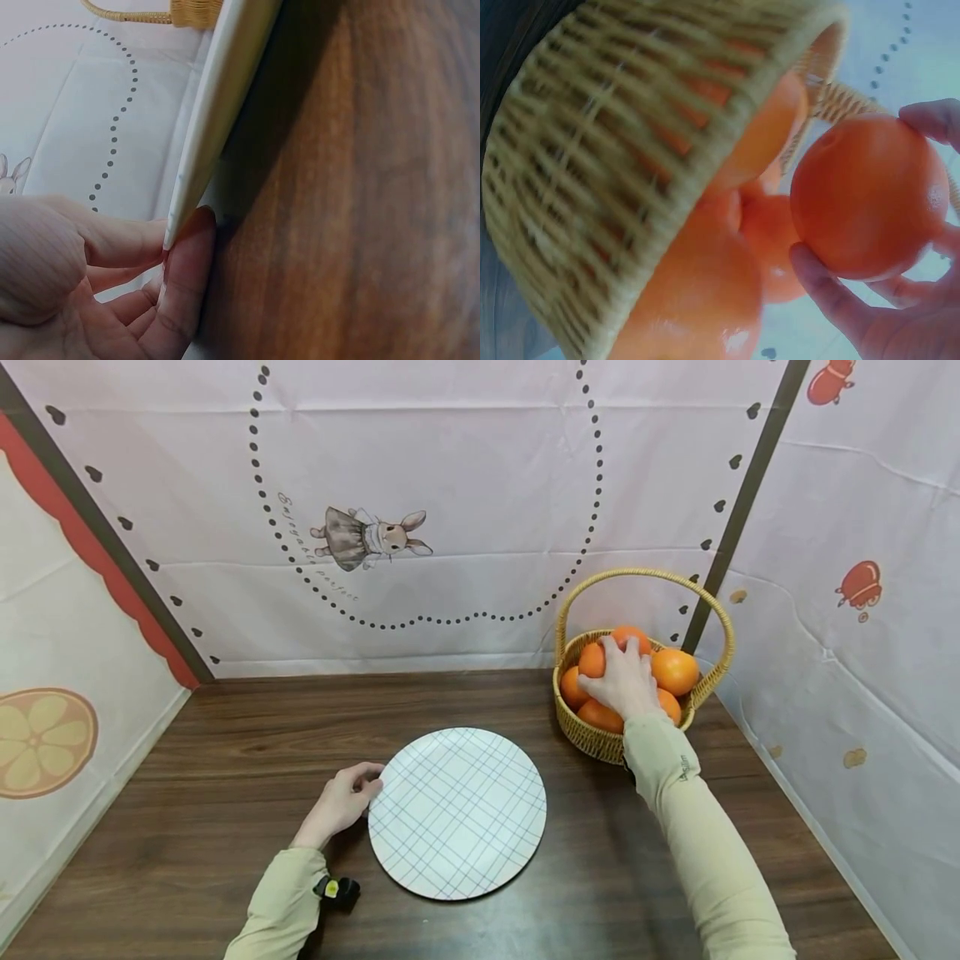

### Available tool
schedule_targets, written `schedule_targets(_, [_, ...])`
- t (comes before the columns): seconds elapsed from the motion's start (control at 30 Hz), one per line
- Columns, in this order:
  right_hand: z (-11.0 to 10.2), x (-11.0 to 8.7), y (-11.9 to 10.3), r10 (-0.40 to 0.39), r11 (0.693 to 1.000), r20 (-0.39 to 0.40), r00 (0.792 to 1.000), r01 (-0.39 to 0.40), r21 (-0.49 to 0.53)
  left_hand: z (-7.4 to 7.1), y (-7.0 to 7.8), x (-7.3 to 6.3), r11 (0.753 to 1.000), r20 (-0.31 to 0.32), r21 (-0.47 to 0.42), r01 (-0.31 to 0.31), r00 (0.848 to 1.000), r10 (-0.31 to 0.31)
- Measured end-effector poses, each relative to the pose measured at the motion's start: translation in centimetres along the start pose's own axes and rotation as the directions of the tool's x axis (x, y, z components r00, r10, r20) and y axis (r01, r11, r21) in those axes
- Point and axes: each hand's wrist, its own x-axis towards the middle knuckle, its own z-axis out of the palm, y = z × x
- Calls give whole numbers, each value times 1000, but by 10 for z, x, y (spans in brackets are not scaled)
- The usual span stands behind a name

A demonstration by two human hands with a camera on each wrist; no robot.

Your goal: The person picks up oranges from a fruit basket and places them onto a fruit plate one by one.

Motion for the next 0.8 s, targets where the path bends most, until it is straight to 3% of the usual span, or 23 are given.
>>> schedule_targets(0.33, [13,-18,-18,-92,993,-98,991,99,72,0,0,-1,1000,-8,14,1,1000,-1])
schedule_targets(0.53, [31,-24,-23,-173,973,-170,970,195,123,1,1,-1,1000,-12,11,7,1000,-7])
schedule_targets(0.8, [51,-34,-38,-217,951,-224,950,257,171,1,-1,0,1000,-11,5,8,1000,-8])
